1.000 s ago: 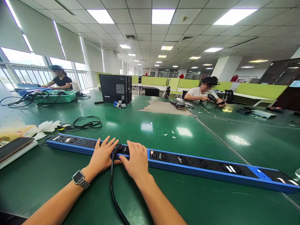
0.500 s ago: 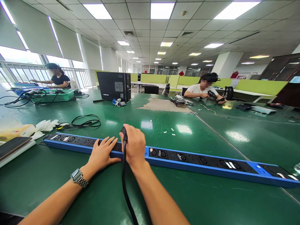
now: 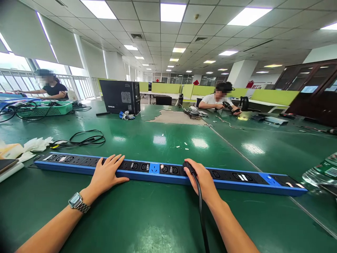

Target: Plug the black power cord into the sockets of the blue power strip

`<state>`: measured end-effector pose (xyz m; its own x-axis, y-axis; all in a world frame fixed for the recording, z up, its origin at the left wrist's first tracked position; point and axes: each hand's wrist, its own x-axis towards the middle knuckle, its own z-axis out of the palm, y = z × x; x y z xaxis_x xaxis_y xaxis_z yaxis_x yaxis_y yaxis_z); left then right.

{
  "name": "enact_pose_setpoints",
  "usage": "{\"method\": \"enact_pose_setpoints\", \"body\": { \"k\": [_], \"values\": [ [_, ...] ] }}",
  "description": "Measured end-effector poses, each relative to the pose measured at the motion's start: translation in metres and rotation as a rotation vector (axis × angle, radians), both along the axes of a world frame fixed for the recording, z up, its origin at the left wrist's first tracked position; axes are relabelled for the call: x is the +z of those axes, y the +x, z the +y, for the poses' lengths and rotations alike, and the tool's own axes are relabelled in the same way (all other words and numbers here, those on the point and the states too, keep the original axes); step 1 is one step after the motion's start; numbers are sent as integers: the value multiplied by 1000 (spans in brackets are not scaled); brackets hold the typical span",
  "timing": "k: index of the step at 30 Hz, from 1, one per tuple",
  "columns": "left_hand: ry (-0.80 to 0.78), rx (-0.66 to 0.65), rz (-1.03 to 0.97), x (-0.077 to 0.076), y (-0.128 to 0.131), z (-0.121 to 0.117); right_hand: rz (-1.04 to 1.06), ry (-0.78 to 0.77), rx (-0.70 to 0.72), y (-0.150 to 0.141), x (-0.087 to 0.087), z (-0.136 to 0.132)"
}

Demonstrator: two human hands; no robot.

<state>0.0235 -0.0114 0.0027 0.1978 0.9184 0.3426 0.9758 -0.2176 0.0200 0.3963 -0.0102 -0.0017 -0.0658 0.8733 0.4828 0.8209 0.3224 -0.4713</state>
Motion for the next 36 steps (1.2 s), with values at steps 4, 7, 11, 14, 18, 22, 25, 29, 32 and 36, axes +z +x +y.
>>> {"method": "enact_pose_setpoints", "body": {
  "k": [4,7,11,14,18,22,25,29,32,36],
  "values": [
    [-4,-1,0,0,0,1,3,-28,54,-4,3,-1],
    [10,-18,-20,-2,-3,2,-16,20,65,-6,1,-3],
    [21,-16,-109,0,-3,1,-90,81,40,-4,-8,-3],
    [45,-117,-193,8,18,-6,-188,46,-64,2,-16,-3],
    [30,-416,-242,19,89,-13,-318,-6,-131,7,-22,-5],
    [-3,-582,-269,21,169,-6,-345,21,-110,7,-22,-7],
    [-55,-601,-281,17,204,7,-328,40,-93,6,-20,-8],
    [-50,-585,-329,14,221,16,-313,31,-103,3,-19,-8],
    [45,-601,-471,25,224,15,-311,12,-124,1,-19,-7],
    [181,-508,-655,43,196,20,-322,-42,-172,0,-19,-7]
  ]
}}
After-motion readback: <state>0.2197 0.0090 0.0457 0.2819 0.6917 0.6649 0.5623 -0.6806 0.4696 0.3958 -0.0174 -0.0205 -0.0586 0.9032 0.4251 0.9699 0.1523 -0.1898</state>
